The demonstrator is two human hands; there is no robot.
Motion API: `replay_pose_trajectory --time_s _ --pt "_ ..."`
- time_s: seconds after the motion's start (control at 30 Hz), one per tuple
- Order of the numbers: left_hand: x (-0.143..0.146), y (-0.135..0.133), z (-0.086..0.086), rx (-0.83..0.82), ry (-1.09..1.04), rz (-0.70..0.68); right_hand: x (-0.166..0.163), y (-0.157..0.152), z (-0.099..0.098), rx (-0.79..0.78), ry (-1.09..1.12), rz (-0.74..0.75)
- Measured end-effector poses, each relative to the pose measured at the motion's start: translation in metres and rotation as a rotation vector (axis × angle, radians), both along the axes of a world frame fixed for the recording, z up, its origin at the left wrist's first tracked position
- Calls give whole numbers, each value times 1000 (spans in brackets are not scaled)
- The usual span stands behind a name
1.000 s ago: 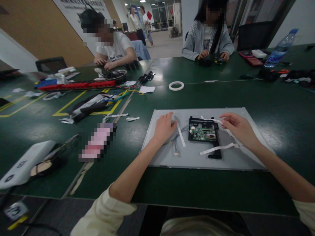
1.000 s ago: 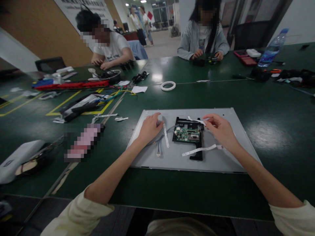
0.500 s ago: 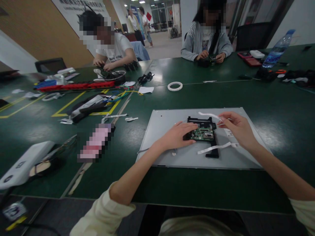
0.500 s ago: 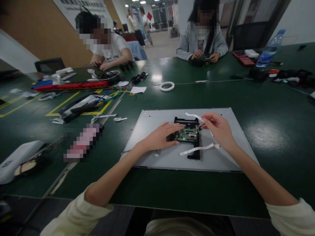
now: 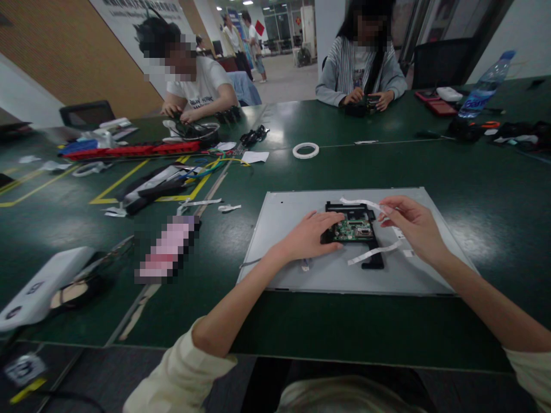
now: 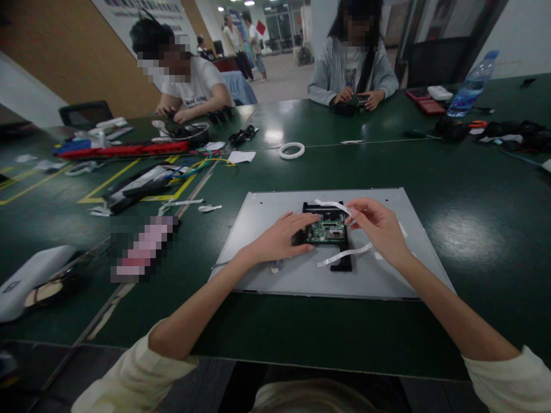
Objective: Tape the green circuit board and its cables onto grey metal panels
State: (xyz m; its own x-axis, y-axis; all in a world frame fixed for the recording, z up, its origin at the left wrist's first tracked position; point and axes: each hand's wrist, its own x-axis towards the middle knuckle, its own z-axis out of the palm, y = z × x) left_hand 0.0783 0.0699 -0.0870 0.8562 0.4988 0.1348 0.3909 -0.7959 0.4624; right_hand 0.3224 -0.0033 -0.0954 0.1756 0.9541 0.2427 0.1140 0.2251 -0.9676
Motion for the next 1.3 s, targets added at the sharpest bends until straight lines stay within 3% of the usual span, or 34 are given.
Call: replay_pose_trajectory --time_s 0.07,0.17,0.23,0.3,0.4,0.47,0.8,0.93,1.13,1.3 --pt "1 1 1 -54 -112 38 0 -1 0 10 -24 13" --pt "8 9 10 -181 -363 218 1 -3 3 48 -35 4" --pt "15 18 21 -335 -509 373 0 -4 4 77 -30 3" --pt "23 28 34 -615 -538 438 0 -6 6 96 -35 15" --pt "36 41 48 -1052 -337 319 -1 -6 6 101 -71 27" --pt "43 46 50 -1127 -228 230 -1 -5 4 85 -104 30" --pt "64 58 43 -636 -320 218 5 4 -9 -155 -248 -94" --pt "76 61 27 -410 -381 269 10 7 -14 -228 -266 -94" --pt "83 59 4 99 -182 264 13 10 -22 -242 -226 -112" --pt "84 61 -1 198 -61 249 10 10 -22 -198 -514 -150"
